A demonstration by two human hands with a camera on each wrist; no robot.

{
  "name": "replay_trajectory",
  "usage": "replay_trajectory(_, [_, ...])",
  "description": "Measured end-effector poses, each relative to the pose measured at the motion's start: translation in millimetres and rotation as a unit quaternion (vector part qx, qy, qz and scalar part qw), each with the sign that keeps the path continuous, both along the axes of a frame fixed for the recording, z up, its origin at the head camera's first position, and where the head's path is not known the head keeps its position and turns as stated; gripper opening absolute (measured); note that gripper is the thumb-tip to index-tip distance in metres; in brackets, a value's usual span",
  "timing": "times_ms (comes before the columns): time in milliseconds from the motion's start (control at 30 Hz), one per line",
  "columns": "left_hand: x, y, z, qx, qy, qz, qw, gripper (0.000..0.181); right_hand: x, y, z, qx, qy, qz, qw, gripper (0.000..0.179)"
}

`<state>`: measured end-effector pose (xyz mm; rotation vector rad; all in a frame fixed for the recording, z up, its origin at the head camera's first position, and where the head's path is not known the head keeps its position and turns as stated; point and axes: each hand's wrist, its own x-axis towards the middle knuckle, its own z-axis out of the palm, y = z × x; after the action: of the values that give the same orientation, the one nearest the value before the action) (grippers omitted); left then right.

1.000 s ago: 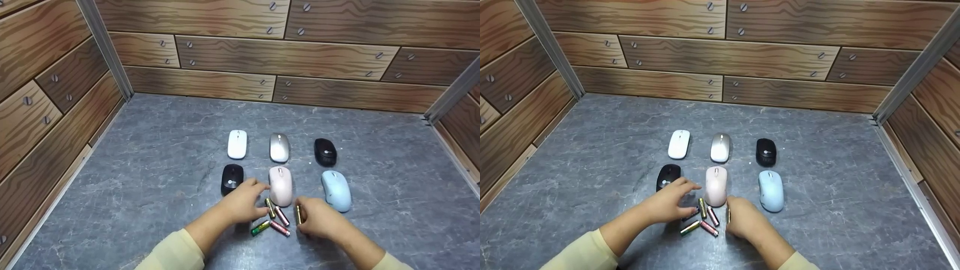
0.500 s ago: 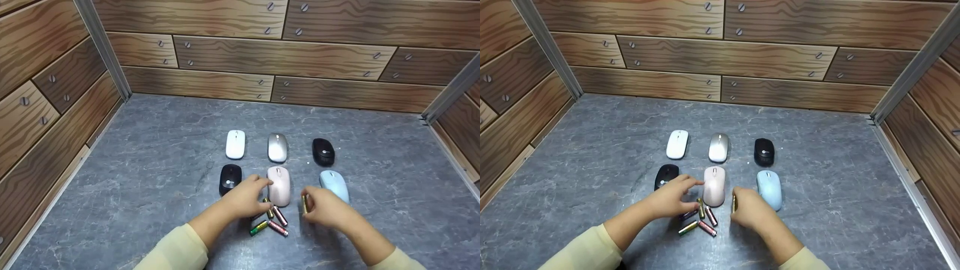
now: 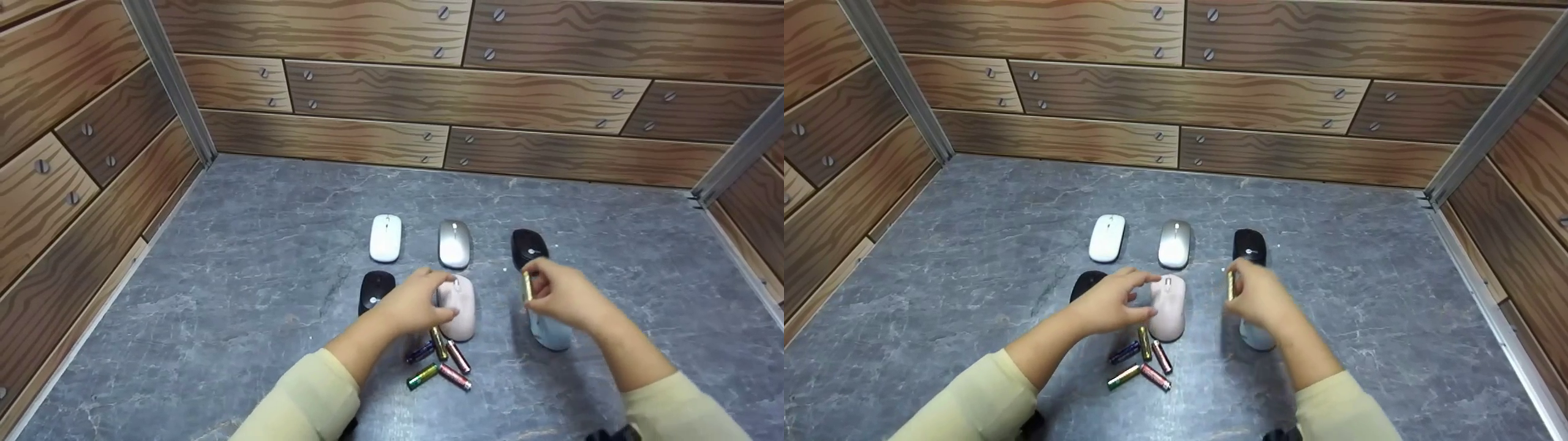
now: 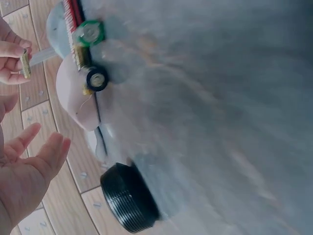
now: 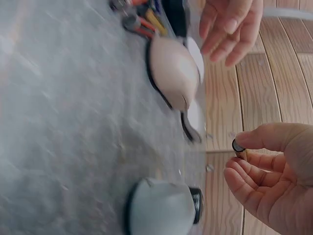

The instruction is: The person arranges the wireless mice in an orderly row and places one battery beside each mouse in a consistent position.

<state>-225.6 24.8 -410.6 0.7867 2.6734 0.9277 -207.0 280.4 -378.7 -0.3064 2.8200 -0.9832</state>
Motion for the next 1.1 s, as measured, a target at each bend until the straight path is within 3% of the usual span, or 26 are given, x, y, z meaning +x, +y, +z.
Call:
replay_trajectory(400, [-22.6,10.9,7.9,0.02,-0.007,0.034,0.9992,0.054,-43.7,36,-3.3,-0.011,-0.008,-0.058,0.9982,0.053])
replay_trajectory(533, [-26.8,14.1,5.0,0.024,-0.001,0.037,0.999,0.053,-53.8,51,-9.8,-0.006,-0.009,-0.082,0.9966,0.053])
replay_trajectory(667, [-27.7,17.4,1.6,0.018,-0.007,0.039,0.999,0.053,-61.3,64,-23.4,0.01,-0.041,-0.094,0.9947,0.055])
replay_trajectory(900, [-30.5,22.5,-0.1,0.012,-0.006,0.045,0.9989,0.052,-70.2,73,-47.9,0.043,-0.062,-0.089,0.9932,0.054])
replay_trajectory(1100, [-30.4,24.9,-0.9,0.017,0.004,0.034,0.9993,0.051,-78.7,71,-54.0,0.063,-0.062,-0.076,0.9932,0.053])
